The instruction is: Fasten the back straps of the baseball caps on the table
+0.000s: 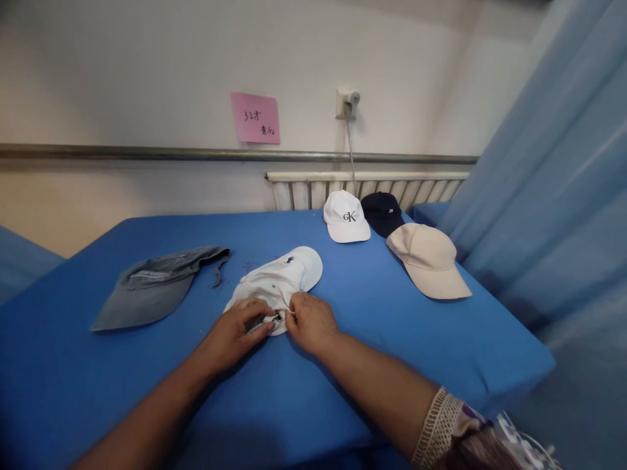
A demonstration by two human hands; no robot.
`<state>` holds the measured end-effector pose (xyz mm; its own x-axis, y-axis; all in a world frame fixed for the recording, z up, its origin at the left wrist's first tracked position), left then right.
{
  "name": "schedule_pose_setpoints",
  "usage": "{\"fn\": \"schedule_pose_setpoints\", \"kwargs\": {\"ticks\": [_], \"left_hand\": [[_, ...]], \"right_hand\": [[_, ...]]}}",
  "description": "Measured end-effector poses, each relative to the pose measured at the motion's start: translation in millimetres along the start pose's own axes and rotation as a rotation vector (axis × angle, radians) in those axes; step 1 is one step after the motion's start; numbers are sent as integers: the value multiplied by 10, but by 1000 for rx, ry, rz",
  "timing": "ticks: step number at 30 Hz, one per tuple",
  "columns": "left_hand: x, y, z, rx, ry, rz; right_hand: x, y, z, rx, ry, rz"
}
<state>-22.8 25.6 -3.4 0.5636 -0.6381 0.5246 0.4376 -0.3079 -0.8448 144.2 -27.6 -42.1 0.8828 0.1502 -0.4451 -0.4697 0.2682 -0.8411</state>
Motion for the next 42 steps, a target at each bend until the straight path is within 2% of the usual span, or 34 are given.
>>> {"fn": "schedule_pose_setpoints", "kwargs": {"ticks": [14,22,27,33,36,38,42], "left_hand": [[47,8,-39,-73,104,243],[56,20,-28,-25,-22,122],[29,52,-8,-41,11,56],[9,46,-34,-46,66,1],[-28,45,-37,-44,24,33],[-57,40,-26,-23,-41,26],[-80,-5,11,30,-134,-74]], "right_hand": [[-11,24,-22,63,-26,70],[8,1,-25,112,-11,178],[-3,-22,-29,132,11,291],[79,65,16,145,199,512],[143,116,44,183,258,648],[169,108,54,201,249,705],[178,-29,50,262,95,639]]}}
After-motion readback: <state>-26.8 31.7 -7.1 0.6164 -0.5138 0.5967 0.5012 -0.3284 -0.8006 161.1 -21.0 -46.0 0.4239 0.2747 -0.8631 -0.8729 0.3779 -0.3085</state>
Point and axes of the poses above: each hand's wrist, its own z-axis towards the middle knuckle, its own y-axis out of the palm, x = y × z, the point moved 2 cm from there along z, towards the middle knuckle, and after that the axes turned 3 degrees about -y, right-handed, at the moved point
